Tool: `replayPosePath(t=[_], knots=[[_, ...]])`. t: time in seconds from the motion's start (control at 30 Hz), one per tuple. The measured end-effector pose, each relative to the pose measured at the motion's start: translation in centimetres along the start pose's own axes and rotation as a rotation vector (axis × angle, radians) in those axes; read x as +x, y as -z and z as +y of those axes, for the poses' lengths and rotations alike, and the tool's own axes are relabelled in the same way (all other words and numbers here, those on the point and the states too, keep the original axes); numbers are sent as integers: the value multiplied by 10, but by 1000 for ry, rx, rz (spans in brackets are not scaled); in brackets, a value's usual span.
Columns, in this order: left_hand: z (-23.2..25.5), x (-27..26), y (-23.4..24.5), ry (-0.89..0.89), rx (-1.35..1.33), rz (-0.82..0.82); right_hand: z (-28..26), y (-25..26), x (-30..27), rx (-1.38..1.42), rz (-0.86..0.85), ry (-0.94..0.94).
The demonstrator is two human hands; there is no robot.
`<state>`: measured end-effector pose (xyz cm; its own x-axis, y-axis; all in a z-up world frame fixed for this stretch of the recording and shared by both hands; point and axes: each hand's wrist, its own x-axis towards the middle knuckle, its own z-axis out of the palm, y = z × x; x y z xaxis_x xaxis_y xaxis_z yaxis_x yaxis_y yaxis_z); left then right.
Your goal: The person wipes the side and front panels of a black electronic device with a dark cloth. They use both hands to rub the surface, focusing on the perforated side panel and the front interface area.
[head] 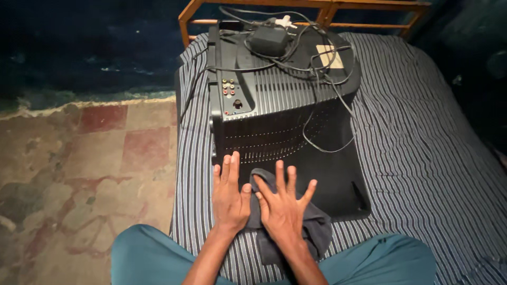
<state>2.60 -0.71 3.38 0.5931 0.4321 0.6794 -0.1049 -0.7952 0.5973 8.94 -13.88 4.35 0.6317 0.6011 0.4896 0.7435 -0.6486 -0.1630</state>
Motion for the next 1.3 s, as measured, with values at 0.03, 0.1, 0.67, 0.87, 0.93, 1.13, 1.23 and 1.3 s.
replayPosePath(t=[0.03, 0.1, 0.67, 0.87, 0.93, 1.13, 1.23, 1.3], knots=[[0, 1, -2, 15, 27, -18, 2, 1, -1, 11, 38, -29], [0, 0, -4, 47, 92, -57, -5, -1, -4, 47, 69, -82], [19, 3, -13, 20, 324, 15, 130, 3, 29, -226, 138, -373], [65, 35, -49, -265, 158, -340, 86, 12, 0, -21, 71, -239], [71, 56, -65, -359, 111, -431, 97, 16, 7, -53, 53, -251], [75, 62, -79, -435, 178, -537, 164, 16, 37, -80, 78, -592], [74, 60, -83, -421, 232, -520, 185, 17, 26, -22, -27, -785], [74, 58, -84, -416, 261, -506, 191, 17, 10, -22, -88, -895]])
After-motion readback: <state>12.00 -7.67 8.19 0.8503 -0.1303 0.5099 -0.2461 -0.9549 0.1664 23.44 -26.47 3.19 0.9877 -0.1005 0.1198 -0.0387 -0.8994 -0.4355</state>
